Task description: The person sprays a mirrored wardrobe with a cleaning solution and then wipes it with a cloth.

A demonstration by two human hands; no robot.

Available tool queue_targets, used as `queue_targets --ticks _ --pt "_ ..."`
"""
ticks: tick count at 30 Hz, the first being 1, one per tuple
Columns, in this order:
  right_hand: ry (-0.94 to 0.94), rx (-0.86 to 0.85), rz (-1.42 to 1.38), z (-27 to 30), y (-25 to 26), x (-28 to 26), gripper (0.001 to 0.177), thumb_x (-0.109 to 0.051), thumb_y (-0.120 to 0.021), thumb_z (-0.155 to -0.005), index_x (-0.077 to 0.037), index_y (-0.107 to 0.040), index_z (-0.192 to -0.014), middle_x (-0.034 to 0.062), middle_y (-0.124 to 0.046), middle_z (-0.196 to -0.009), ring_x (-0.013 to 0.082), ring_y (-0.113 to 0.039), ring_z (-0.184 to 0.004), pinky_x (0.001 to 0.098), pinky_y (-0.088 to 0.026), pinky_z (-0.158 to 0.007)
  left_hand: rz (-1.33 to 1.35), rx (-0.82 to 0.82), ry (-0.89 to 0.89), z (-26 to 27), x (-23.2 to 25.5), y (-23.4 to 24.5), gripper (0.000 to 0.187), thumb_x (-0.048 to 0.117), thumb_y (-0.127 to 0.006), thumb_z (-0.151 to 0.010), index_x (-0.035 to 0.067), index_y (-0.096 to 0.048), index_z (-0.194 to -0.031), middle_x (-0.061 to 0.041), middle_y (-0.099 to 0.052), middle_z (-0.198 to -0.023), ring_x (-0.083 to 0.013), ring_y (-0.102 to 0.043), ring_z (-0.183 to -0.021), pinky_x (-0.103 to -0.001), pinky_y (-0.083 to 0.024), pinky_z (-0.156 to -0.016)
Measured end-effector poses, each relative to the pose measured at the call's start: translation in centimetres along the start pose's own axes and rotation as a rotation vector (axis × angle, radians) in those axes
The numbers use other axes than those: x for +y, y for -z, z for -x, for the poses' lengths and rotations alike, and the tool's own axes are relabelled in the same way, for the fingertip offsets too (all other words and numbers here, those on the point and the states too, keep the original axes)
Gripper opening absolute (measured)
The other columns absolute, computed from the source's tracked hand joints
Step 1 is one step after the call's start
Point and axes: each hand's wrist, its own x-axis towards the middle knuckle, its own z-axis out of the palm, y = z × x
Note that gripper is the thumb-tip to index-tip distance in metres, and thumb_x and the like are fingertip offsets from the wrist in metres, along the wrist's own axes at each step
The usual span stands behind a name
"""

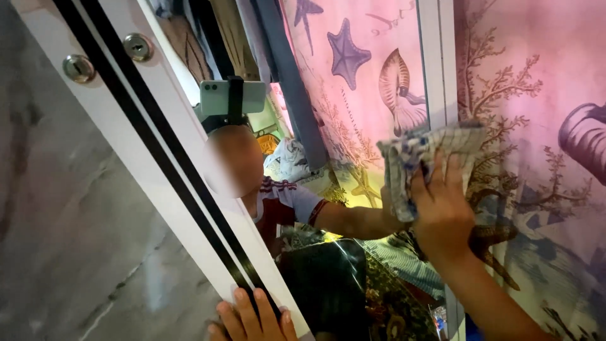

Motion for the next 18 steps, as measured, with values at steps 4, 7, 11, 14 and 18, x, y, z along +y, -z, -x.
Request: queue_targets --ticks 4,7,11,14,18 --pt "-0.056 -0.011 -0.026 2.6 0.3 -1.5 0.027 -0.007 -0.062 -0.098 -0.001 -0.073 -0.123 0.0287 -0.061 -0.144 0.0492 -0.058 -0.136 0.0490 -0.056 -0.102 0.031 0.040 -0.013 0.3 -0.1 -0.4 0.067 0.046 -0.040 -0.108 -0.004 -0.049 -0.151 -0.037 -0.044 -0.153 -0.0625 -0.032 -0.143 -0.080 -0.023 -0.111" --pt "-0.091 -0.021 -0.016 5.4 -0.1 -2.4 0.026 -0.006 -0.063 -0.097 -0.001 -0.073 -0.120 0.0297 -0.061 -0.142 0.0496 -0.058 -0.135 0.0471 -0.056 -0.099 -0.001 0.059 -0.010 0.0 0.0 -0.3 0.067 0.046 -0.040 -0.105 -0.004 -0.052 -0.148 -0.037 -0.048 -0.149 -0.0619 -0.037 -0.140 -0.079 -0.022 -0.109" --pt "-0.099 -0.056 -0.054 9.7 1.1 -4.3 0.030 -0.005 -0.061 -0.091 0.001 -0.073 -0.118 0.0332 -0.060 -0.140 0.0500 -0.058 -0.134 0.0469 -0.055 -0.098 0.044 0.064 0.019 1.5 -0.4 -2.0 0.064 0.045 -0.041 -0.103 -0.004 -0.056 -0.143 -0.035 -0.051 -0.147 -0.0625 -0.039 -0.138 -0.079 -0.021 -0.111" --pt "-0.132 -0.127 -0.076 14.7 1.3 -5.2 0.030 -0.003 -0.060 -0.086 0.000 -0.072 -0.113 0.0348 -0.061 -0.136 0.0494 -0.059 -0.133 0.0470 -0.054 -0.096 0.047 0.105 0.003 0.5 -0.3 -1.5 0.064 0.046 -0.042 -0.105 -0.005 -0.061 -0.139 -0.036 -0.053 -0.145 -0.0637 -0.041 -0.136 -0.079 -0.021 -0.110" --pt "-0.168 -0.258 -0.116 27.4 1.6 -6.6 0.027 -0.007 -0.060 -0.082 -0.004 -0.071 -0.107 0.0369 -0.060 -0.133 0.0534 -0.056 -0.133 0.0493 -0.052 -0.097 0.035 0.321 -0.126 -1.3 -0.7 -1.9 0.065 0.046 -0.039 -0.108 -0.008 -0.062 -0.136 -0.038 -0.054 -0.143 -0.0639 -0.043 -0.133 -0.077 -0.031 -0.107"
